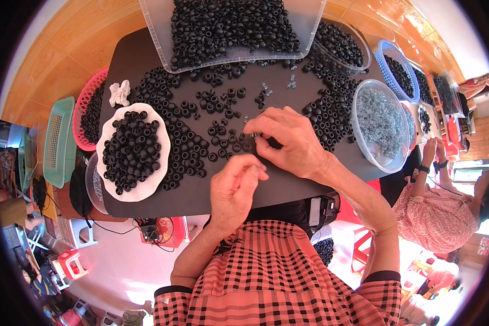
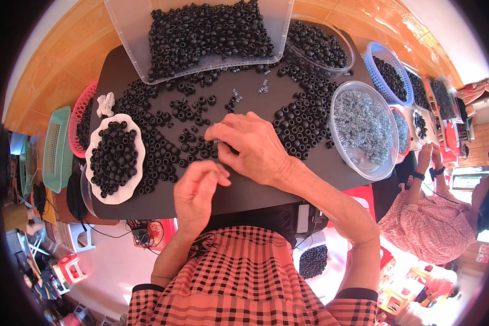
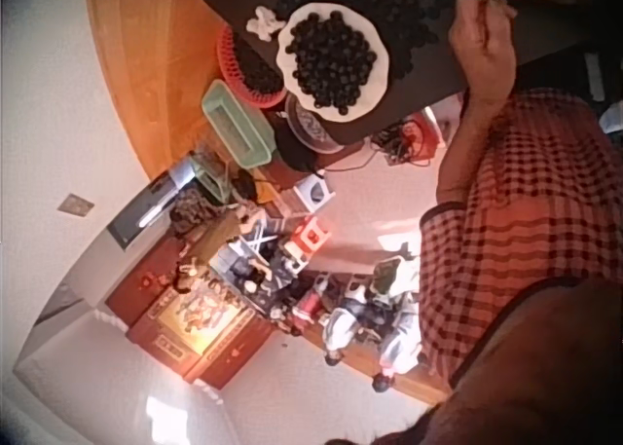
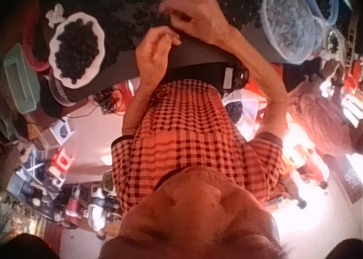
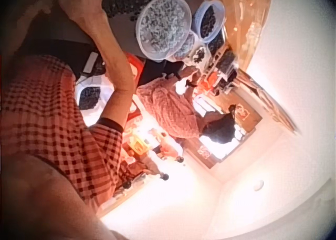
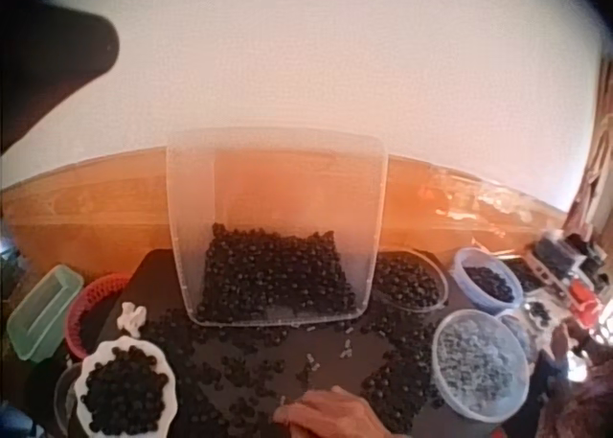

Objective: Assembling small black plastic rings with small silver metallic components by hand at a workbench.

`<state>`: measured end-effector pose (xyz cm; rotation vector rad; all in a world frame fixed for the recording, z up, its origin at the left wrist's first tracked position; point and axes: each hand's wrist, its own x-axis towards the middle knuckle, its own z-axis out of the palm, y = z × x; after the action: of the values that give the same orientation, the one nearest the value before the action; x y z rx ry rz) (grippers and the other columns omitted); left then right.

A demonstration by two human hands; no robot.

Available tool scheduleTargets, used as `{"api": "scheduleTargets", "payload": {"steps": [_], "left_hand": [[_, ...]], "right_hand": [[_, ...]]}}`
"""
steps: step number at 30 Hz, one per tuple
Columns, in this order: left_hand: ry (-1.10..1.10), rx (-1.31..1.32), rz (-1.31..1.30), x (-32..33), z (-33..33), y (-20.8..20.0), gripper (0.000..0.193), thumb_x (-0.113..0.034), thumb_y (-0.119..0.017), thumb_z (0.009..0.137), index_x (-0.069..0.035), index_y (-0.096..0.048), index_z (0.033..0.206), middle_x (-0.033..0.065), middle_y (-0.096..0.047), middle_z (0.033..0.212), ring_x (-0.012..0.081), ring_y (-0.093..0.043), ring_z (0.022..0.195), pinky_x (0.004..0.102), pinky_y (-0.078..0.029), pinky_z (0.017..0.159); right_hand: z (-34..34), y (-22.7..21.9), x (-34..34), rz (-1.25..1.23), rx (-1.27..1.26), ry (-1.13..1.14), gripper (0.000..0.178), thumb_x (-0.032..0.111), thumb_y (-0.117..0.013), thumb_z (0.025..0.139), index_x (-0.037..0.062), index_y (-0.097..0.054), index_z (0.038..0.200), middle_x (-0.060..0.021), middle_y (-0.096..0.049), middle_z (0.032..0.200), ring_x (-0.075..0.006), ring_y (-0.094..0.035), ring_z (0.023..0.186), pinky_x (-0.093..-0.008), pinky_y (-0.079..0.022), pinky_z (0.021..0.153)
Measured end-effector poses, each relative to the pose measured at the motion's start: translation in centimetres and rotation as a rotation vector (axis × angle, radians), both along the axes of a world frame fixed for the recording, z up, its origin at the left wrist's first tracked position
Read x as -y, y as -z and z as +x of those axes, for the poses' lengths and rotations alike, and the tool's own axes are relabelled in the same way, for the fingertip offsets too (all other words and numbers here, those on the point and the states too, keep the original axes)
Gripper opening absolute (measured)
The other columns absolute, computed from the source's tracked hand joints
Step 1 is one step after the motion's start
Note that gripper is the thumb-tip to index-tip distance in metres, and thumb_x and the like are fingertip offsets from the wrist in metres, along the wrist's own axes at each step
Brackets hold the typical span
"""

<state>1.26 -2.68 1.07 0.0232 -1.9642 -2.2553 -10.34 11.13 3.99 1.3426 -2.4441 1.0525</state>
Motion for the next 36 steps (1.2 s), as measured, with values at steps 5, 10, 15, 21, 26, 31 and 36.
{"api": "scheduleTargets", "payload": {"steps": [5, 10, 15, 21, 26, 31, 36], "left_hand": [[-0.089, -0.072, -0.152, 0.5, -0.7, -0.2, 0.023, 0.004, -0.053, 0.094, 0.0, -0.056, 0.117, 0.004, -0.062, 0.091, 0.0091, -0.057, 0.083, 0.0231, -0.046, 0.078], [-0.104, -0.177, -0.424, 0.8, -1.1, -1.2, 0.023, 0.007, -0.058, 0.088, -0.001, -0.06, 0.11, 0.0056, -0.065, 0.088, 0.0124, -0.062, 0.079, 0.0255, -0.049, 0.072], [-0.105, -0.171, -0.443, 0.7, -1.6, -1.1, 0.023, 0.006, -0.061, 0.085, -0.002, -0.061, 0.107, 0.0076, -0.066, 0.088, 0.0152, -0.065, 0.08, 0.0269, -0.051, 0.072], [-0.121, -0.183, -0.475, 0.2, -1.9, -0.8, 0.022, 0.005, -0.063, 0.084, -0.002, -0.061, 0.105, 0.008, -0.067, 0.089, 0.0155, -0.066, 0.081, 0.0272, -0.052, 0.073], [-0.113, -0.189, -0.513, 0.0, -1.9, -1.1, 0.021, 0.005, -0.063, 0.084, -0.001, -0.062, 0.104, 0.008, -0.067, 0.089, 0.0156, -0.067, 0.081, 0.0269, -0.052, 0.073], [-0.051, -0.09, -0.379, 0.1, -2.0, -1.0, 0.016, 0.002, -0.061, 0.089, -0.001, -0.061, 0.104, 0.007, -0.069, 0.087, 0.0107, -0.066, 0.081, 0.0254, -0.051, 0.072], [0.04, -0.019, -0.174, 0.5, -2.6, -0.7, 0.011, -0.001, -0.057, 0.093, -0.001, -0.062, 0.104, 0.0052, -0.07, 0.085, 0.008, -0.065, 0.079, 0.0231, -0.051, 0.071]], "right_hand": [[1.9, -1.3, -0.2, -0.209, 0.393, -0.021, 0.022, -0.001, -0.065, 0.075, 0.0072, -0.061, 0.096, -0.0021, -0.063, 0.079, -0.0139, -0.066, 0.071, -0.0275, -0.05, 0.066], [2.2, -1.3, -1.3, -0.278, 0.7, -0.033, 0.018, -0.002, -0.065, 0.078, 0.0019, -0.064, 0.095, -0.0031, -0.065, 0.081, -0.0097, -0.067, 0.076, -0.0231, -0.053, 0.067], [2.7, -0.6, -2.0, -0.518, 0.988, -0.034, 0.012, 0.0, -0.066, 0.082, 0.0007, -0.069, 0.093, -0.001, -0.067, 0.082, -0.0068, -0.065, 0.076, -0.0221, -0.053, 0.068], [3.2, -0.2, -2.5, -0.447, 0.9, 0.065, 0.01, 0.001, -0.067, 0.082, 0.0001, -0.07, 0.092, -0.0014, -0.069, 0.082, -0.0055, -0.064, 0.073, -0.0217, -0.052, 0.065], [3.2, 0.3, -2.6, -0.444, 0.891, 0.087, 0.01, 0.002, -0.067, 0.082, -0.0004, -0.069, 0.091, -0.0009, -0.069, 0.078, -0.005, -0.063, 0.071, -0.0214, -0.051, 0.063], [3.4, 0.8, -2.6, -0.476, 0.798, 0.092, 0.008, 0.002, -0.067, 0.082, -0.0009, -0.069, 0.09, -0.003, -0.07, 0.078, -0.0059, -0.064, 0.07, -0.0219, -0.051, 0.064], [3.3, 1.1, -2.6, -0.431, 0.531, 0.061, 0.009, 0.002, -0.068, 0.081, -0.0009, -0.069, 0.089, -0.0044, -0.07, 0.078, -0.007, -0.065, 0.07, -0.0228, -0.052, 0.065]]}}
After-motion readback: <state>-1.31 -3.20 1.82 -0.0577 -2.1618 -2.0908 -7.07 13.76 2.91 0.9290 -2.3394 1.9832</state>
